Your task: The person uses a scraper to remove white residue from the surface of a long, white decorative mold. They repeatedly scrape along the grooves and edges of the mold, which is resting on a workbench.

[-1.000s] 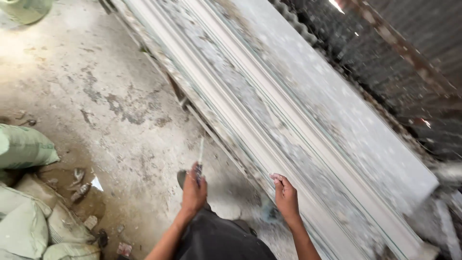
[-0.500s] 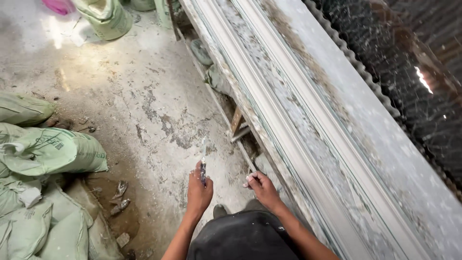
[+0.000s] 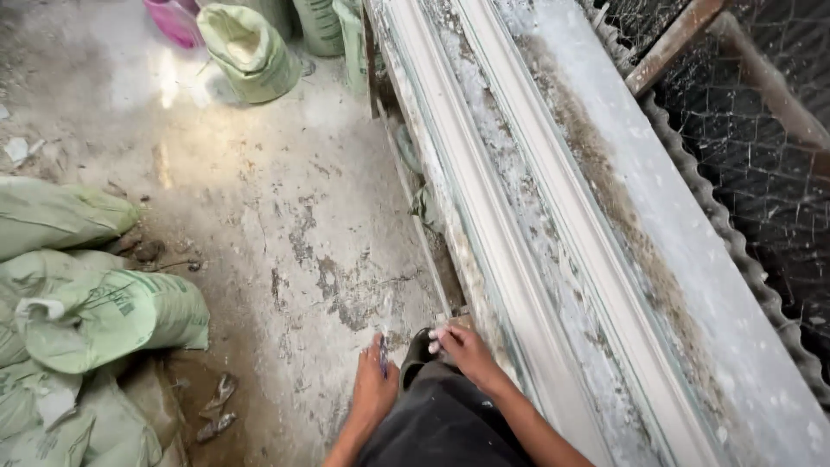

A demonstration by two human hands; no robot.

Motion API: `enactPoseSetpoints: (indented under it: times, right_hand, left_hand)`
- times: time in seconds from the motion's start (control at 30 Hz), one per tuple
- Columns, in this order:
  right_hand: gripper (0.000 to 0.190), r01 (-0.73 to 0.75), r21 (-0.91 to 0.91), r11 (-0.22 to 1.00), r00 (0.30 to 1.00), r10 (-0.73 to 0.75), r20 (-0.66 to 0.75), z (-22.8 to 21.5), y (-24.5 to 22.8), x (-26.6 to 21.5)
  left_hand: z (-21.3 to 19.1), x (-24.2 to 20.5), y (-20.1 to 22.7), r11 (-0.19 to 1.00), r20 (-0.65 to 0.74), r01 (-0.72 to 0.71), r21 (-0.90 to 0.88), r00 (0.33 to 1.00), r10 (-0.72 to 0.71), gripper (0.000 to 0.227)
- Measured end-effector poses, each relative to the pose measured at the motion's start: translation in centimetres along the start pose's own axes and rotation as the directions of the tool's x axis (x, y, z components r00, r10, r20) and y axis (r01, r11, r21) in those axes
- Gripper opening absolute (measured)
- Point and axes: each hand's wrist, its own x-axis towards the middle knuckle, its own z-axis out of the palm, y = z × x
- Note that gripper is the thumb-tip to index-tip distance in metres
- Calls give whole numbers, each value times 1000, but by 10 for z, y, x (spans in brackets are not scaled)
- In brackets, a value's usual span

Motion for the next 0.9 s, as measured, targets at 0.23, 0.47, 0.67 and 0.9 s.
enactPoseSetpoints:
  times: [0.23, 0.47, 0.67, 0.9]
  right_hand:
    - [41, -24, -269, 963, 1000, 27, 8, -65, -66, 98]
    - [38, -100, -264, 959, 993, 79, -92, -93, -110, 170]
    - [34, -54, -511, 858, 963, -90, -253, -100, -165, 278]
    - [47, -5, -908, 420, 900, -394, -187, -105, -218, 440]
  left_hand:
    - [1, 126, 70, 973, -81, -229, 9, 970, 229, 64]
    - [3, 256, 121, 957, -21, -284, -52, 959, 283, 58]
    - [-10, 401, 170, 907, 40, -418, -47, 907, 420, 62]
    - [-36, 528, 230, 920, 68, -375, -115, 921, 384, 62]
